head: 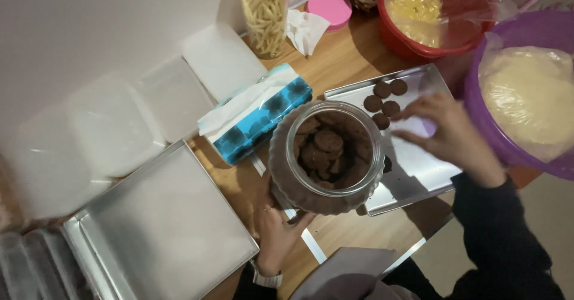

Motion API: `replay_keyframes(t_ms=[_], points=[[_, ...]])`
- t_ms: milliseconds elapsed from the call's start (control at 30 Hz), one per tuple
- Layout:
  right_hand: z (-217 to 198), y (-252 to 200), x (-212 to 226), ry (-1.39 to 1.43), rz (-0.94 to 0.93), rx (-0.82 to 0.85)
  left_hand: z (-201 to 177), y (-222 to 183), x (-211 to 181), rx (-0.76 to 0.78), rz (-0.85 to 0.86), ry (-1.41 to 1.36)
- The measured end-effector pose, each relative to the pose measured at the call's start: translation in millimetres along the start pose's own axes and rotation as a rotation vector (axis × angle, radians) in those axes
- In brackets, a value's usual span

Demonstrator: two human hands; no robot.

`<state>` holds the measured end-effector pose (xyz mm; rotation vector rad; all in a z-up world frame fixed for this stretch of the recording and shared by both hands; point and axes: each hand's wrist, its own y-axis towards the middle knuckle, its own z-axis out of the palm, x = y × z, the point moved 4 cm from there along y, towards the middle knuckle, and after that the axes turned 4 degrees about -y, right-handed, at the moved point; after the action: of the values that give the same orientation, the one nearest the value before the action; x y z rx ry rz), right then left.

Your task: Picking chocolate cookies from a large plastic jar and arranging them in rows on a metal baking tray.

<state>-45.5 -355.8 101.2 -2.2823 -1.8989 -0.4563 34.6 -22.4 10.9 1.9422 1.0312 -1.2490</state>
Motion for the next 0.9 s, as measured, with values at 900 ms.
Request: replay_keyframes(t_ms=[900], points=[[86, -38, -24, -0.090, 0.106, 0.162, 3, 8, -18, 0.020, -0.235, -0.330]])
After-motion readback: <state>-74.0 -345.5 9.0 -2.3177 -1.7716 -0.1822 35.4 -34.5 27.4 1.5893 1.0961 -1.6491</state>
